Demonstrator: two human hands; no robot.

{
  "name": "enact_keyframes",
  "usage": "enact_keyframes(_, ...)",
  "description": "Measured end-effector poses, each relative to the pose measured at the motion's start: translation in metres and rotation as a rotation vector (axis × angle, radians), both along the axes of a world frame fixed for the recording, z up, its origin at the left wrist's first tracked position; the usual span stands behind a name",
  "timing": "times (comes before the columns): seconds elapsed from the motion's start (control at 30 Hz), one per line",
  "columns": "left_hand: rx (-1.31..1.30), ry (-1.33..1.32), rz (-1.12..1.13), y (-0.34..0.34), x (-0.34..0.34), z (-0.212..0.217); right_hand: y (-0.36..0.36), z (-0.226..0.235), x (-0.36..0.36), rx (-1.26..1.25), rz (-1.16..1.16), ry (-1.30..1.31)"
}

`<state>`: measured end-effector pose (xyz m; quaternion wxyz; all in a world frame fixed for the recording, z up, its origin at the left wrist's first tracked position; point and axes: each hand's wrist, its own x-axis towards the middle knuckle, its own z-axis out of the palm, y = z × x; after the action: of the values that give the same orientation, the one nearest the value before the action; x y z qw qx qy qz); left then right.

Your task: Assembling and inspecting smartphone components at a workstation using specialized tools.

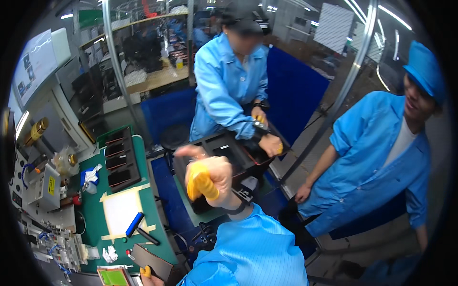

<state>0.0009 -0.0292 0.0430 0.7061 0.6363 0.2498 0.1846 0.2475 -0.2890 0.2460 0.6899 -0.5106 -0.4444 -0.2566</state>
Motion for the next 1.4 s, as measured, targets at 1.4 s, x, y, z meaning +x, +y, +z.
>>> enact_keyframes(1.4, -0.529, -0.343, 1.284, -0.083, -0.148, 0.022, 0.26, -0.156, -0.14, -1.393, 1.413, 0.681)
